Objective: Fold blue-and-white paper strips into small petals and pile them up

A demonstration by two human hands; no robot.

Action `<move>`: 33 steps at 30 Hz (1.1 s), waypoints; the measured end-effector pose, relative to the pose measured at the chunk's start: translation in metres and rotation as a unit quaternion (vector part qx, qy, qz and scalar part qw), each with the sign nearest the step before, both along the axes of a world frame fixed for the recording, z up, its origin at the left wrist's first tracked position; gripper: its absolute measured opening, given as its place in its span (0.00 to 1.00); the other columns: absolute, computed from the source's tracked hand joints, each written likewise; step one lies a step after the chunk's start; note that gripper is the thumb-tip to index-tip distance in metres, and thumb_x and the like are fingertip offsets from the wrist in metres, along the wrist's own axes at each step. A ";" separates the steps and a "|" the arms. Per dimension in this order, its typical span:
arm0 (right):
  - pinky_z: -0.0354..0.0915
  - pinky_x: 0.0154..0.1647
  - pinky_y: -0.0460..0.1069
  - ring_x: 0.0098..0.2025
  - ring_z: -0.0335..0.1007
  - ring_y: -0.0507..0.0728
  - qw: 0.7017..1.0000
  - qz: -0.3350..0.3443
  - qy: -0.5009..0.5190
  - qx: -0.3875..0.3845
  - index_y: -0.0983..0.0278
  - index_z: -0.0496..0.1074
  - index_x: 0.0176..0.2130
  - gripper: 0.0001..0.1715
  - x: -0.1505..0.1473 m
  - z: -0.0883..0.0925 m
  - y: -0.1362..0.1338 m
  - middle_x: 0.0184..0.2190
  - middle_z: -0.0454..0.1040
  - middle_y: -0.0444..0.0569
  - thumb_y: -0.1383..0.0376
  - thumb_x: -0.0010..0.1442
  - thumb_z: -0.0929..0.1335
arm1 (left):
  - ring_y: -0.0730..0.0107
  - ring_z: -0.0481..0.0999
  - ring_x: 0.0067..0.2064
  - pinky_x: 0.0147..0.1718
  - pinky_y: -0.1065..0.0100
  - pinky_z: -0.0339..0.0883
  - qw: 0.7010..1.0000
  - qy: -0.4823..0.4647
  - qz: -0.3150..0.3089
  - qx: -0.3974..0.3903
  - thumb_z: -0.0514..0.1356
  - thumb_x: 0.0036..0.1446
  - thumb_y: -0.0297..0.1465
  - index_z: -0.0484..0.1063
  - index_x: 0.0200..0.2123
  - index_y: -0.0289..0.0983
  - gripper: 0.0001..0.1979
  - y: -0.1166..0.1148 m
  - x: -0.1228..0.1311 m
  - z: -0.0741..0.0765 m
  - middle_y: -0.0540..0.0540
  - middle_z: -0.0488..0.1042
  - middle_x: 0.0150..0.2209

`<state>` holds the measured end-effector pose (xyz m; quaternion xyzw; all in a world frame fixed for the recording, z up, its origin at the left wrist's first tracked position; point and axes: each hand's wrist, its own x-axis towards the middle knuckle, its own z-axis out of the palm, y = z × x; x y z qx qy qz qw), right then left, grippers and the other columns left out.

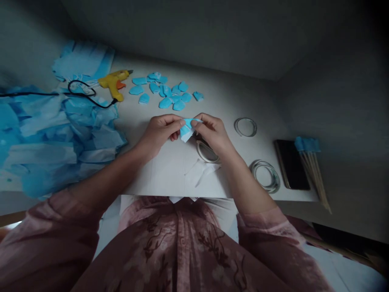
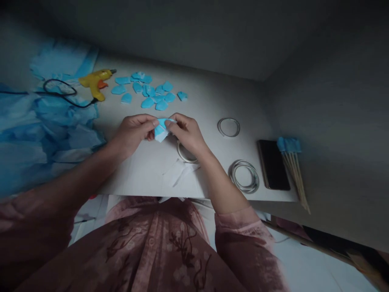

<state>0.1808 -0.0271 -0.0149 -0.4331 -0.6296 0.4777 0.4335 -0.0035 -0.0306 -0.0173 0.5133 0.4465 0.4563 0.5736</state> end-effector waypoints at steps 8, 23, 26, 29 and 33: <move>0.56 0.31 0.48 0.27 0.58 0.50 1.000 -0.006 -0.014 0.024 0.62 0.66 0.23 0.29 0.001 0.003 0.000 0.22 0.63 0.41 0.44 0.62 0.69 | 0.76 0.67 0.23 0.26 0.72 0.62 1.000 0.004 0.021 0.011 0.68 0.54 0.39 0.79 0.32 0.35 0.12 0.002 -0.001 -0.001 0.51 0.71 0.21; 0.50 0.29 0.47 0.27 0.52 0.48 0.999 -0.002 0.032 -0.022 0.63 0.65 0.25 0.31 -0.003 0.000 -0.004 0.22 0.57 0.39 0.42 0.54 0.75 | 0.77 0.67 0.24 0.25 0.72 0.61 0.999 -0.032 0.007 0.030 0.69 0.54 0.41 0.82 0.34 0.34 0.14 0.003 0.000 -0.006 0.51 0.71 0.21; 0.49 0.29 0.47 0.27 0.52 0.48 0.999 0.002 0.030 -0.020 0.63 0.65 0.24 0.30 -0.003 -0.001 -0.004 0.22 0.57 0.39 0.43 0.55 0.75 | 0.77 0.67 0.24 0.25 0.72 0.62 0.999 -0.032 0.009 0.036 0.69 0.55 0.40 0.81 0.33 0.35 0.13 0.002 0.000 -0.005 0.51 0.70 0.21; 0.49 0.29 0.47 0.27 0.52 0.48 0.999 0.009 0.028 -0.018 0.62 0.65 0.24 0.30 -0.003 -0.001 -0.004 0.22 0.58 0.39 0.44 0.55 0.76 | 0.76 0.67 0.24 0.25 0.71 0.62 0.999 -0.025 0.016 0.035 0.69 0.54 0.40 0.81 0.32 0.35 0.13 0.002 0.000 -0.004 0.51 0.70 0.21; 0.51 0.29 0.48 0.28 0.54 0.48 0.999 0.024 0.027 -0.025 0.63 0.67 0.25 0.29 -0.003 0.002 -0.004 0.23 0.62 0.40 0.44 0.53 0.77 | 0.76 0.67 0.24 0.25 0.72 0.62 0.999 -0.015 0.023 0.034 0.69 0.54 0.40 0.81 0.31 0.35 0.12 0.001 -0.001 -0.003 0.51 0.71 0.22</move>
